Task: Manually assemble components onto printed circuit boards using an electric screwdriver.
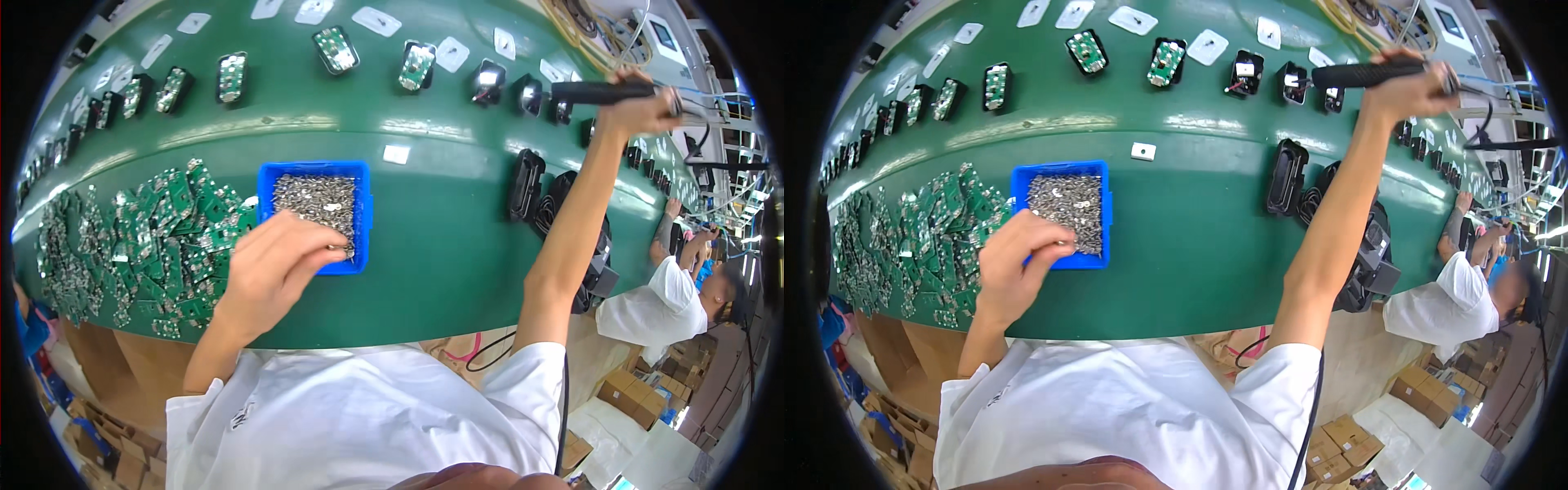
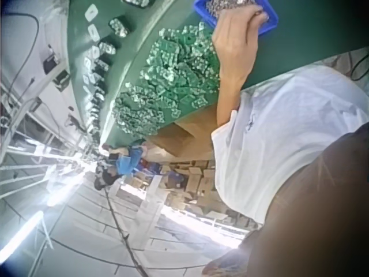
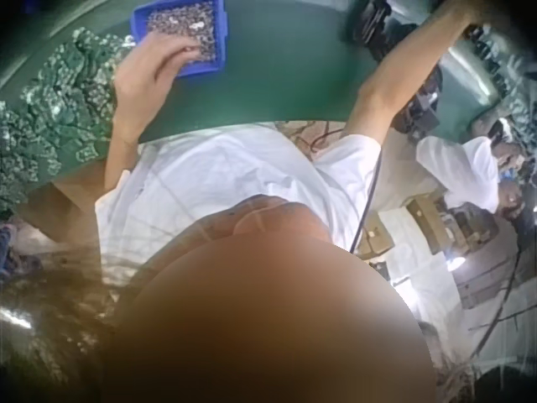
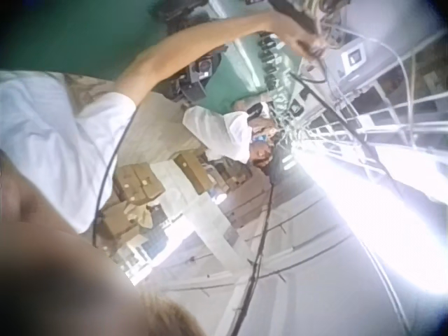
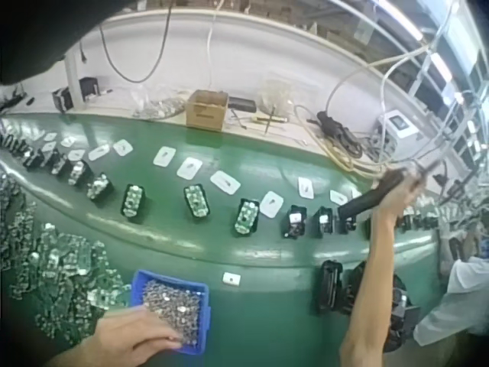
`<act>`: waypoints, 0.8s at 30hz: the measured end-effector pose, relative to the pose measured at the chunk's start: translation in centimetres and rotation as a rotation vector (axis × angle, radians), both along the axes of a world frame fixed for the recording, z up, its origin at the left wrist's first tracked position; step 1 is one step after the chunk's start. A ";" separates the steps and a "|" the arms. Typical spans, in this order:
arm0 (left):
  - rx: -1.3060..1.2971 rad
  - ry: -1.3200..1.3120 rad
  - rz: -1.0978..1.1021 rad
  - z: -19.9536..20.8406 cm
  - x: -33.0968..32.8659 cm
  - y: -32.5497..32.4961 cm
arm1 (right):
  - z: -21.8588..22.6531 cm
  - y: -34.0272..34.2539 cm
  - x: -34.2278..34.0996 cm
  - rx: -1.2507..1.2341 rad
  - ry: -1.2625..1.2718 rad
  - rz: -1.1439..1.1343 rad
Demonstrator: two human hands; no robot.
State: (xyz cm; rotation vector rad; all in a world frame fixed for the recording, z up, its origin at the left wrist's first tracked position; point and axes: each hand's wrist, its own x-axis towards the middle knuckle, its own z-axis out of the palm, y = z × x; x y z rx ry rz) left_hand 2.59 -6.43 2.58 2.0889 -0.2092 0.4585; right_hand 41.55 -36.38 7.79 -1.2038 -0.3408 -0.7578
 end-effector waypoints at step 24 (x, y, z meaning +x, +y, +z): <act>-1.300 0.870 -0.507 1.7 -11.3 -1.5 | 8.5 9.6 -34.3 0.375 -0.195 1.161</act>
